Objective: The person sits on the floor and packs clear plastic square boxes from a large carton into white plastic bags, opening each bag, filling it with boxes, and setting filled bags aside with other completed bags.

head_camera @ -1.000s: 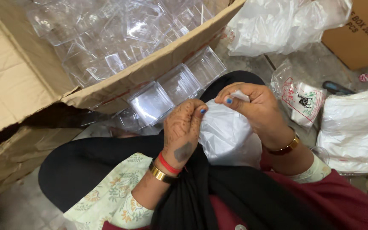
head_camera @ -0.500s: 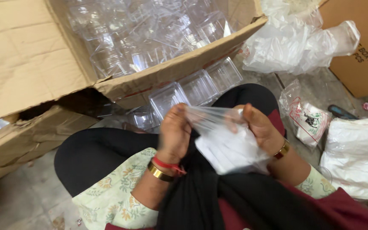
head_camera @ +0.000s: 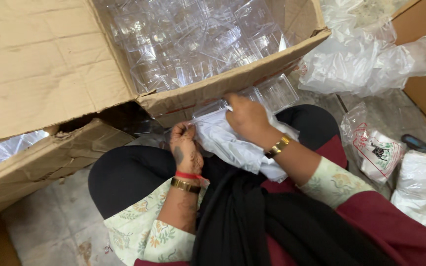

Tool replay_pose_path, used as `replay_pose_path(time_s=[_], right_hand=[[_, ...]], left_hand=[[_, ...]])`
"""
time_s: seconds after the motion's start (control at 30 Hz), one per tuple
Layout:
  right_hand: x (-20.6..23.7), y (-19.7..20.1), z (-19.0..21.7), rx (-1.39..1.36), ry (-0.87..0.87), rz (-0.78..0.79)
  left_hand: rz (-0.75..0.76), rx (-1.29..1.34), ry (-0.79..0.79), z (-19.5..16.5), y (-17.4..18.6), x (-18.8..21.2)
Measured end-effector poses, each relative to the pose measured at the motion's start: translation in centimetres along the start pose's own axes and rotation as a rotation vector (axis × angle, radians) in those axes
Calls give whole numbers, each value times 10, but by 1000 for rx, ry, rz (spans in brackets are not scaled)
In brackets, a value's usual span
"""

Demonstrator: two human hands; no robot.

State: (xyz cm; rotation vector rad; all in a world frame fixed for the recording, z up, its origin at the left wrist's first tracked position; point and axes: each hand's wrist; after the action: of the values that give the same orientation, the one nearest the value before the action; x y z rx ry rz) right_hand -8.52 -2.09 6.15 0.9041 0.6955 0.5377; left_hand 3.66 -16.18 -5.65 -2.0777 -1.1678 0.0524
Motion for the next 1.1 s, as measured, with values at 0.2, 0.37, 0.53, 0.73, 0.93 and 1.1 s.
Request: replay_pose_path(time_s=[0.2,0.37,0.53,0.73,0.93,1.1], right_hand=[[-4,-6,22,-13,-49,13],[24,6,46,-383,-179,34],[38,10,50,-598,-244,26],[59,15,38,-877,-308,-27],[105,47,-18,-1563,-535,-57],[134,101,-59,-1715,-331,373]], left_hand=[[-120,-71,77,24,25,-16],[221,354,212,-9,14,-13],[238,34,27,-25,1,4],[249,27,-93,-53,-20,21],[256,193,-82,-66,-38,33],[110,211,-63,-80,-38,29]])
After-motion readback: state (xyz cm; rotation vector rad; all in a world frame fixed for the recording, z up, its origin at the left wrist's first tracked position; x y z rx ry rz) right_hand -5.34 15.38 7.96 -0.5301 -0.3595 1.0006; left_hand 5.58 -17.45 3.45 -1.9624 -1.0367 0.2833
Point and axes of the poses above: each hand's wrist, its own x-axis away from the middle knuckle, its own y-axis out of the back of the hand, z = x × y, and after that the axes turned 4 degrees about -y, right-handed
